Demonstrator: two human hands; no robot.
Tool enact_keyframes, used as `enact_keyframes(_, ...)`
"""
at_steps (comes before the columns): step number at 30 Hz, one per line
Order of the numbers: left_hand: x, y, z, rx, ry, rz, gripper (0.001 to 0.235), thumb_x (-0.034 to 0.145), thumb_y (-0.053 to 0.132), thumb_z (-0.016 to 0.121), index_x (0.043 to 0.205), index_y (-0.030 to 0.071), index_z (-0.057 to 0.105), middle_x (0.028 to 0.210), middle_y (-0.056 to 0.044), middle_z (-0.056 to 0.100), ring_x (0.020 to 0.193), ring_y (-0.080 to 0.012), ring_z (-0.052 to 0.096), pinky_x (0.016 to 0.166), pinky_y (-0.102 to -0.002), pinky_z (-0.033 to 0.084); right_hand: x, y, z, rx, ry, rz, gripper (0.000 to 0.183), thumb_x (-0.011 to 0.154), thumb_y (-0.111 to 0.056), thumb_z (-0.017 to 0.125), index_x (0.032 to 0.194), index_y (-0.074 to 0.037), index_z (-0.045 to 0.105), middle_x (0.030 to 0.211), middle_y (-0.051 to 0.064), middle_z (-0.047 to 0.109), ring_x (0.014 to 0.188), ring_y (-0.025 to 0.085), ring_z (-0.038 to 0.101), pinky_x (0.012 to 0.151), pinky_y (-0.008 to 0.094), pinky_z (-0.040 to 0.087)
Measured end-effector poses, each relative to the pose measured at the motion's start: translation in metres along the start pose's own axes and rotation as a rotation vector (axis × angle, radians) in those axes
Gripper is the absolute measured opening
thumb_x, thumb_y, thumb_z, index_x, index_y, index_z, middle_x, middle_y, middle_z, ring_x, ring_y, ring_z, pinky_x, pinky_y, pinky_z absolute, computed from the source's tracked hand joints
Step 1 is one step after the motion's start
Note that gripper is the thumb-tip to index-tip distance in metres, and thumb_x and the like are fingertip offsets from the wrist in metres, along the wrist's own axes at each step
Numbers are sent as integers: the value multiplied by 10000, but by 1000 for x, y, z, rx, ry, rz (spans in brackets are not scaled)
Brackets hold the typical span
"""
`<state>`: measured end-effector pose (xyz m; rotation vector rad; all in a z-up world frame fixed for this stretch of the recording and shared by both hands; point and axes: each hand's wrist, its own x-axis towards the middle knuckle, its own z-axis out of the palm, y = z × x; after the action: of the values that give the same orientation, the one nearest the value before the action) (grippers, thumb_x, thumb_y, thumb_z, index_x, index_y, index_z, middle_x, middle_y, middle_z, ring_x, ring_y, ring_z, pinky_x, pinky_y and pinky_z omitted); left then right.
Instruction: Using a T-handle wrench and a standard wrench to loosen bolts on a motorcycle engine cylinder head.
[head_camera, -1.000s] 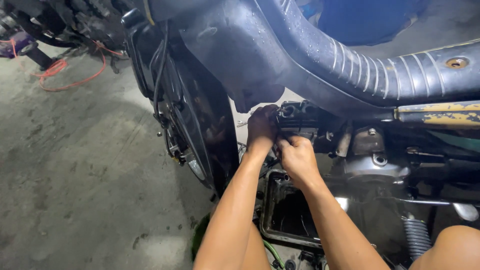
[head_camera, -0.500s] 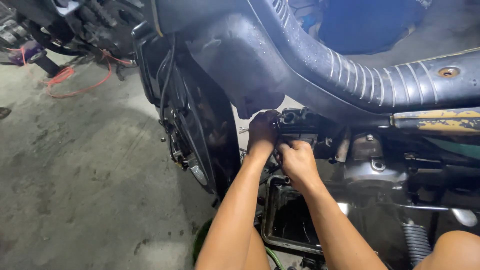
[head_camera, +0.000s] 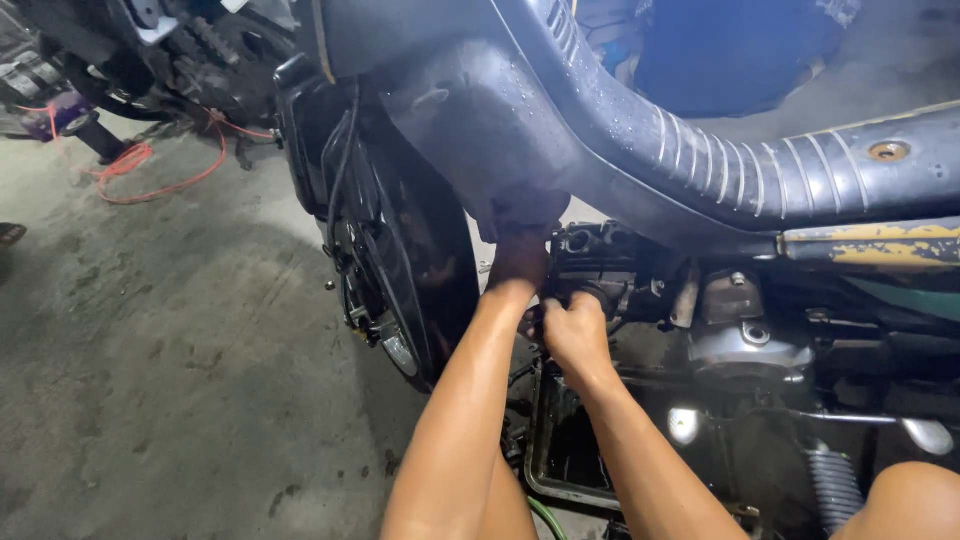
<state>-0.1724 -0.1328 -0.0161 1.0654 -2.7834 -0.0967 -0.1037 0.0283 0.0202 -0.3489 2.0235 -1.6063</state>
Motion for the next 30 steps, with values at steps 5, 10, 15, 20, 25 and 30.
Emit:
enact_keyframes(5,49,-58,102,-17,42,176,371,873,316,629,1243,326,619,1279,4,670,1331,-251,588,1079,-421,549,12,7,-8,-90,19,-21,339,909,-194,595,920,105,755,898,321,723,1035,474,691,813,576,514)
enact_keyframes(10,-21,-43,6,-423,-20,253,295,911,404,579,1200,370,625,1211,8,641,1096,-180,585,968,-258,473,14,13,-10,-95,56,-15,349,907,-194,562,922,83,774,910,309,730,1060,482,685,857,585,521)
enact_keyframes(15,-3,-47,51,-417,102,249,266,1061,301,430,1248,292,619,1184,-19,712,1242,-232,652,1104,-414,515,13,22,8,4,123,55,451,891,-243,536,1009,148,729,1017,383,695,1152,518,630,934,607,479)
enact_keyframes(20,5,-45,54,-381,-44,179,355,975,227,513,1283,377,608,1261,39,688,1295,-210,625,1143,-418,497,16,36,45,113,188,91,480,867,-201,494,1068,180,704,1083,413,676,1206,510,605,1033,599,444)
enact_keyframes(25,-4,-37,20,-346,-101,149,313,1037,367,418,1259,344,637,1278,17,688,1307,-200,617,1160,-407,466,32,59,70,70,173,122,464,865,-213,460,1060,96,747,1144,298,712,1220,392,632,1054,513,466)
enact_keyframes(30,1,-36,33,-329,-68,140,315,1014,263,492,1279,357,633,1243,-15,683,1280,-256,634,1103,-448,537,95,161,94,-624,269,-516,222,815,-177,563,784,-39,733,777,193,663,774,349,650,646,455,487)
